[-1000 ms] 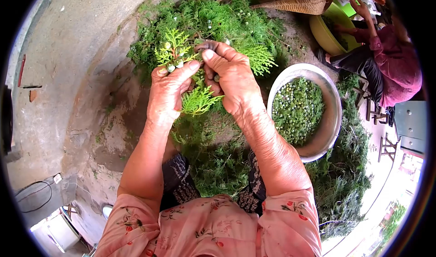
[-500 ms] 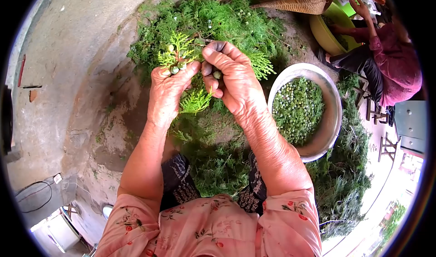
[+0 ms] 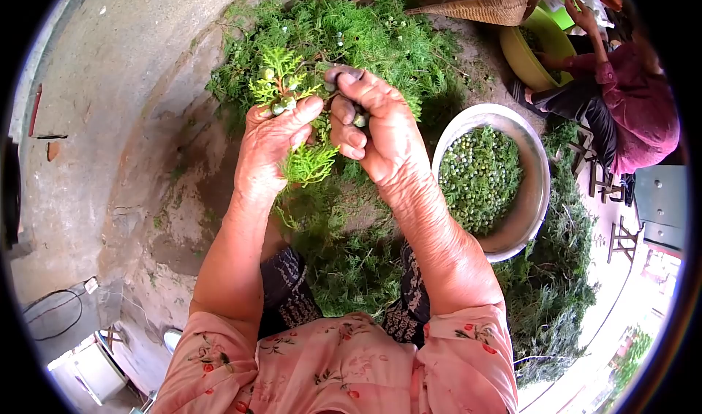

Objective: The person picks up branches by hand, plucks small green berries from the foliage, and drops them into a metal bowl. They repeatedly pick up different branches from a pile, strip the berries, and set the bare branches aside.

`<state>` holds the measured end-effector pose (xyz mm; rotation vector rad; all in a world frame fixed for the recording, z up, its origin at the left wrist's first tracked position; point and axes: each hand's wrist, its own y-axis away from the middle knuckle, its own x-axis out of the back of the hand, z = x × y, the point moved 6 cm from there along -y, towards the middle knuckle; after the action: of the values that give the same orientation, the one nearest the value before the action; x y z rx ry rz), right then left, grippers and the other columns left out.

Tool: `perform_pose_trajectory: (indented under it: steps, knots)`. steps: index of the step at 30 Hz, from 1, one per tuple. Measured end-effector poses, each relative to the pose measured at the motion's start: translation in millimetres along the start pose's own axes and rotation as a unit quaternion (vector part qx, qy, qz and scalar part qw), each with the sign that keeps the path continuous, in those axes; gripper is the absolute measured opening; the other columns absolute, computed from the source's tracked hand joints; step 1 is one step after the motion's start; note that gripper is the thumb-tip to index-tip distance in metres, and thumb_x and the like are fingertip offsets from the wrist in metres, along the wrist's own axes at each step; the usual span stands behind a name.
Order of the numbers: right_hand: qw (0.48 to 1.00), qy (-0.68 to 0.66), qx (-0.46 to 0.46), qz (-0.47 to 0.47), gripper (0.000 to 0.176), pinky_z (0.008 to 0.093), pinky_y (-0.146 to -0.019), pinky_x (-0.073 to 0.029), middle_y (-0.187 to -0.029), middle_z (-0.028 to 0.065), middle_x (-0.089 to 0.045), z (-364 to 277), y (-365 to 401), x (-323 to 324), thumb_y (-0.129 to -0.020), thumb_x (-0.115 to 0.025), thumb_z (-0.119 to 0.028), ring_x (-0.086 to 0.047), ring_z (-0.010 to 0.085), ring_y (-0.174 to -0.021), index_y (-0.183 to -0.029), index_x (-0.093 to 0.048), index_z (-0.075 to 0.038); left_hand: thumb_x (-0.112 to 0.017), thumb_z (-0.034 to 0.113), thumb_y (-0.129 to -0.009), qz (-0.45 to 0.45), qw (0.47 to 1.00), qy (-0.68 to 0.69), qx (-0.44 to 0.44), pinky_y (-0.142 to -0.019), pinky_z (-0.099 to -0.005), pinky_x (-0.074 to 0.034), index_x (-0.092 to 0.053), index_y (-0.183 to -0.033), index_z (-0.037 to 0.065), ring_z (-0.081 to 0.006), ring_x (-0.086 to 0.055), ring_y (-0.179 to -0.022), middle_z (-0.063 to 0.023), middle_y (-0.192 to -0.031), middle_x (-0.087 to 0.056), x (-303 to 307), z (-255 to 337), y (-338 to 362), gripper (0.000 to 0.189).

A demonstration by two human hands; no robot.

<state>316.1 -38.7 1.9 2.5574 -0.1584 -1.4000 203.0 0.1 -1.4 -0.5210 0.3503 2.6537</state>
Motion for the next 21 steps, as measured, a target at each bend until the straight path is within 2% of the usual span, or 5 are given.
perform_pose_trajectory:
  steps: [6, 8, 12, 17, 21]
  knots:
    - [0.994, -0.064, 0.027, -0.083, 0.018, 0.023, -0.033, -0.028, -0.06, 0.0045, -0.046, -14.1, -0.2, -12.1, -0.09, -0.046, -0.015, -0.036, 0.011, -0.039, -0.096, -0.05, 0.002, -0.067, 0.012, -0.078, -0.002, 1.0, 0.003, 0.003, -0.044, -0.0198, -0.026, -0.064, -0.074, 0.007, -0.0014, -0.035, -0.049, 0.0084, -0.058, -0.049, 2.7, -3.5, -2.5, 0.007]
    - [0.994, -0.048, 0.07, 0.075, 0.019, 0.022, -0.037, -0.032, -0.069, 0.0078, -0.054, -16.1, 0.8, -4.0, -0.087, -0.053, -0.018, -0.042, 0.0123, -0.043, -0.088, -0.052, 0.001, -0.068, 0.012, -0.078, 0.021, 0.998, -0.053, -0.008, -0.044, -0.0201, -0.027, -0.064, -0.072, 0.007, -0.0018, -0.036, -0.049, 0.0083, -0.057, -0.049, -0.4, -2.8, -1.6, 0.008]
    - [0.996, 0.057, 0.059, -0.047, 0.019, 0.0211, -0.041, -0.033, -0.074, 0.0087, -0.059, -23.2, 7.9, -7.0, -0.085, -0.057, -0.015, -0.046, 0.01, -0.05, -0.095, -0.057, 0.002, -0.068, 0.011, -0.077, 0.03, 0.998, -0.057, -0.015, -0.045, -0.0204, -0.029, -0.064, -0.072, 0.008, -0.0021, -0.038, -0.05, 0.0075, -0.058, -0.05, 6.5, -6.1, -4.0, 0.007]
    - [0.98, 0.175, 0.099, 0.006, 0.017, 0.0199, -0.039, -0.032, -0.066, 0.0024, -0.059, -11.3, 6.7, -1.6, -0.083, -0.061, -0.016, -0.043, 0.0064, -0.045, -0.09, -0.063, -0.001, -0.066, 0.011, -0.079, 0.009, 0.997, -0.073, -0.017, -0.046, -0.0199, -0.03, -0.065, -0.076, 0.007, -0.0014, -0.04, -0.052, 0.0074, -0.06, -0.052, 5.5, -3.8, -4.0, 0.005]
    - [0.944, 0.29, 0.142, 0.068, 0.021, 0.019, -0.04, -0.035, -0.068, 0.0011, -0.058, -16.6, 12.2, -8.3, -0.086, -0.054, -0.01, -0.043, 0.0039, -0.047, -0.104, -0.06, 0.0, -0.066, 0.01, -0.078, -0.02, 0.99, -0.139, -0.016, -0.054, -0.0209, -0.037, -0.065, -0.088, 0.005, -0.0024, -0.046, -0.062, 0.0052, -0.071, -0.059, -1.6, -6.6, -4.6, 0.011]
